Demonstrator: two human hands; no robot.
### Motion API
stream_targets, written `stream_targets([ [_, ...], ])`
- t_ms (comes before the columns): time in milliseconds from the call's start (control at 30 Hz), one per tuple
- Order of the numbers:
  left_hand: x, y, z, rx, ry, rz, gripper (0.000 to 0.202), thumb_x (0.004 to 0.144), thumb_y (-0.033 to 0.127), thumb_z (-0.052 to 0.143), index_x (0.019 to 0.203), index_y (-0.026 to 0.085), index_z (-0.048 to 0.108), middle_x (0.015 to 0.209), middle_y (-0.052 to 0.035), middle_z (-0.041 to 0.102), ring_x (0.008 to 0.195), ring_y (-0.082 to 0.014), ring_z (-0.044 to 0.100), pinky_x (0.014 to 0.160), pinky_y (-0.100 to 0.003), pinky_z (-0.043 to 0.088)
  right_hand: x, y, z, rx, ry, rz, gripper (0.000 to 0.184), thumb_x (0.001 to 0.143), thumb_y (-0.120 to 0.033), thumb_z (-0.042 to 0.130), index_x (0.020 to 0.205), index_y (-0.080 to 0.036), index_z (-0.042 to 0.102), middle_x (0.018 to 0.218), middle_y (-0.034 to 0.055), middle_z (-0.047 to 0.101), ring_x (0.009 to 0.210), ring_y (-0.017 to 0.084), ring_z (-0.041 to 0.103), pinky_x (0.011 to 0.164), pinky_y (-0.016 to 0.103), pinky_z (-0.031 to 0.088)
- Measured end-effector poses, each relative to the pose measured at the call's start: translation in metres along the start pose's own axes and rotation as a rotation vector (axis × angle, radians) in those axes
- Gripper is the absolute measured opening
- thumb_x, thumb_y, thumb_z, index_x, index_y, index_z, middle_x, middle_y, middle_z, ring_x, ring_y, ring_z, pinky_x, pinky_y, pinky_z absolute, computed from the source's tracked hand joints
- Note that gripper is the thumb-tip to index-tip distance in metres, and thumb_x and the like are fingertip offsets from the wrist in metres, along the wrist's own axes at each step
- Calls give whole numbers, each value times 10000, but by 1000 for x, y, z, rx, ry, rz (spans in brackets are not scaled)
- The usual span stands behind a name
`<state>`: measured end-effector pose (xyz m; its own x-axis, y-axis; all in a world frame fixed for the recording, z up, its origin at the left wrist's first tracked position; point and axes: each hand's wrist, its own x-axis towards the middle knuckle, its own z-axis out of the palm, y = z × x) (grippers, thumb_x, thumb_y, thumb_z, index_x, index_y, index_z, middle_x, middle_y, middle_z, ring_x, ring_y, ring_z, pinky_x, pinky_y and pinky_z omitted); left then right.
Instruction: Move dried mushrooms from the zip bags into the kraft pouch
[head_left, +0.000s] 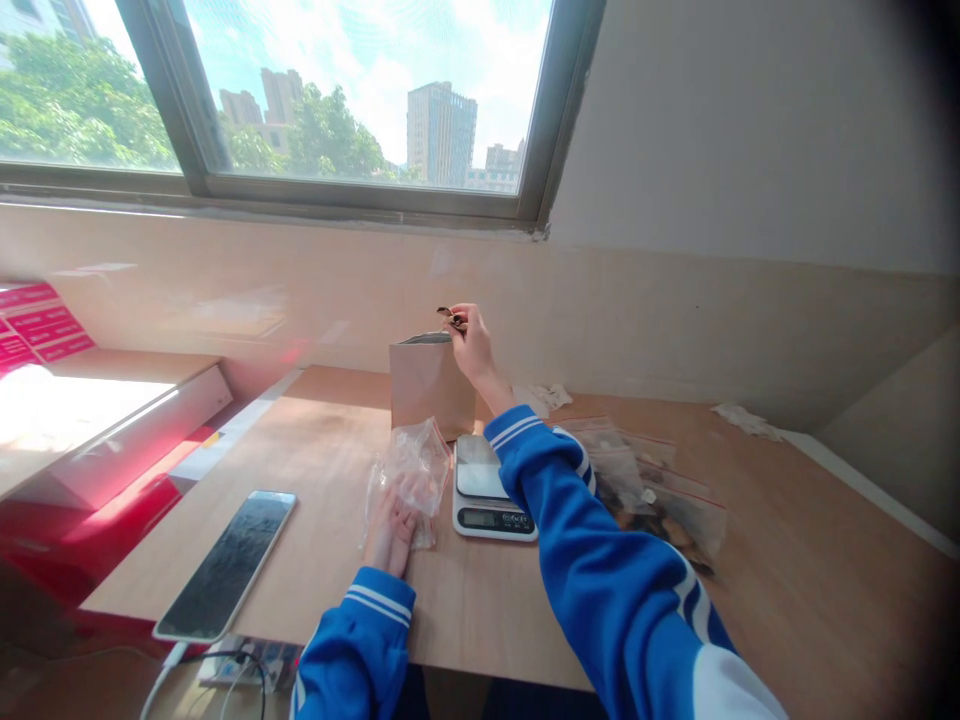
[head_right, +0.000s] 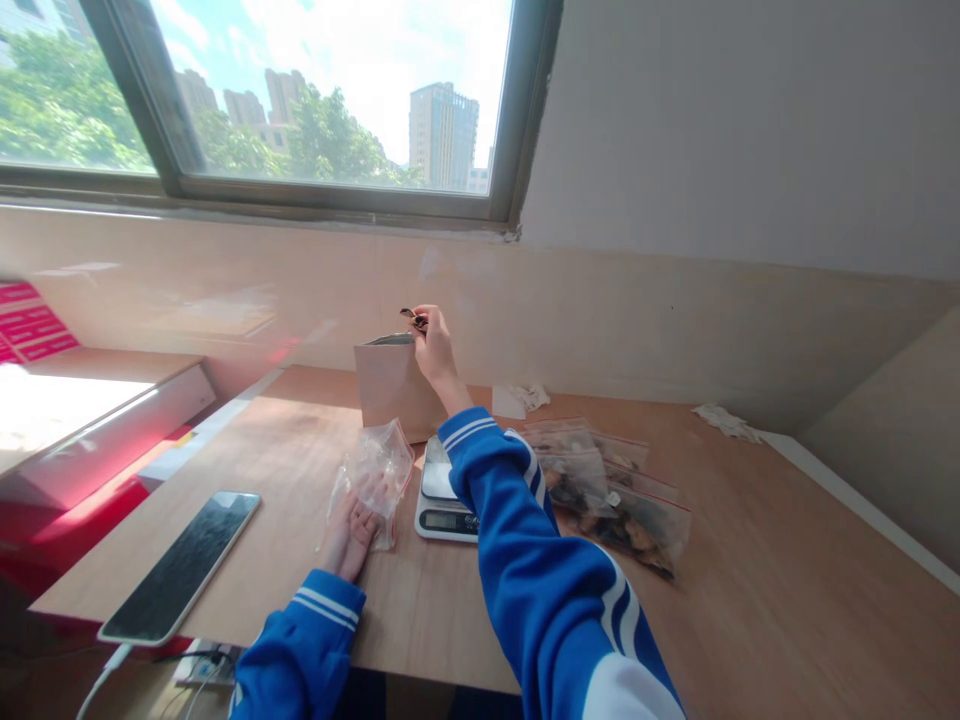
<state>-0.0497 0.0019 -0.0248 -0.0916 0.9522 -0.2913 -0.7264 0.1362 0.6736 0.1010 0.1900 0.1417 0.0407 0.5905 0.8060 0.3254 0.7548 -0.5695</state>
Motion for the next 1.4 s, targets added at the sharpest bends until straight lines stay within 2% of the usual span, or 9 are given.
stream_targets([
  [133, 0, 0, 0, 17, 1, 0, 358, 904, 215, 477, 1255, 183, 537, 1291, -136, 575, 1100, -203, 611, 777, -242, 559, -3, 5, 2, -9, -40, -24, 167, 844, -199, 478, 1011, -203, 468, 1028, 82, 574, 941, 175, 571, 867, 332, 460],
  [267, -1, 0, 0, 23, -8, -2, 402, 904, 235, 476, 1303, 189, 500, 1327, -141, 543, 1096, -197, 612, 788, -242, 552, -3, 3, -4, -58, -110, 9, 153, 828, -201, 512, 981, -196, 509, 963, 58, 589, 903, 172, 573, 841, 315, 464],
  [467, -3, 1, 3, 11, 4, -2, 386, 905, 213, 465, 1286, 183, 516, 1299, -136, 566, 1046, -175, 637, 787, -234, 549, -6, -16, -24, -145, -357, -51, 130, 846, -206, 522, 943, -200, 610, 944, 42, 577, 917, 168, 567, 859, 313, 462],
  [667, -5, 3, 2, -20, -2, -15, 397, 893, 206, 486, 1289, 184, 516, 1269, -135, 588, 979, -178, 662, 696, -215, 563, -22, -33, -33, -209, -448, -99, 222, 927, -249, 438, 1008, -200, 639, 964, 42, 533, 906, 146, 564, 855, 274, 467],
  [867, -5, 3, 0, -44, -11, -21, 420, 888, 179, 482, 1308, 175, 499, 1242, -142, 604, 960, -173, 667, 694, -217, 564, -26, -45, -34, -347, -534, -129, 286, 958, -335, 394, 1083, -223, 625, 1016, 44, 531, 845, 130, 591, 793, 246, 478],
  [1000, -4, 3, -1, -38, -22, -21, 408, 895, 196, 475, 1301, 157, 501, 1261, -152, 591, 964, -177, 667, 723, -233, 565, -33, -50, -26, -476, -460, -168, 311, 964, -320, 361, 1184, -216, 555, 1121, 95, 541, 850, 177, 613, 738, 286, 484],
  [1100, -5, 3, -1, -33, -17, -24, 416, 883, 188, 493, 1299, 174, 504, 1259, -141, 596, 978, -184, 665, 725, -237, 566, -38, -47, -20, -471, -374, -138, 331, 954, -306, 371, 1250, -199, 472, 1165, 125, 538, 876, 212, 610, 727, 323, 489],
  [1267, -8, 2, -2, -38, -20, -10, 415, 872, 196, 515, 1287, 185, 510, 1235, -134, 615, 970, -187, 669, 746, -254, 569, -41, -49, -21, -464, -332, -144, 263, 949, -352, 392, 1056, -209, 585, 1086, 102, 582, 1048, 245, 534, 914, 395, 413],
  [1400, -10, 2, -2, -36, -17, 16, 396, 859, 200, 533, 1256, 201, 529, 1223, -122, 625, 991, -193, 663, 754, -263, 570, -63, -67, -27, -469, -127, -96, 273, 948, -362, 385, 1083, -247, 592, 1208, 92, 542, 1154, 257, 451, 995, 437, 315],
])
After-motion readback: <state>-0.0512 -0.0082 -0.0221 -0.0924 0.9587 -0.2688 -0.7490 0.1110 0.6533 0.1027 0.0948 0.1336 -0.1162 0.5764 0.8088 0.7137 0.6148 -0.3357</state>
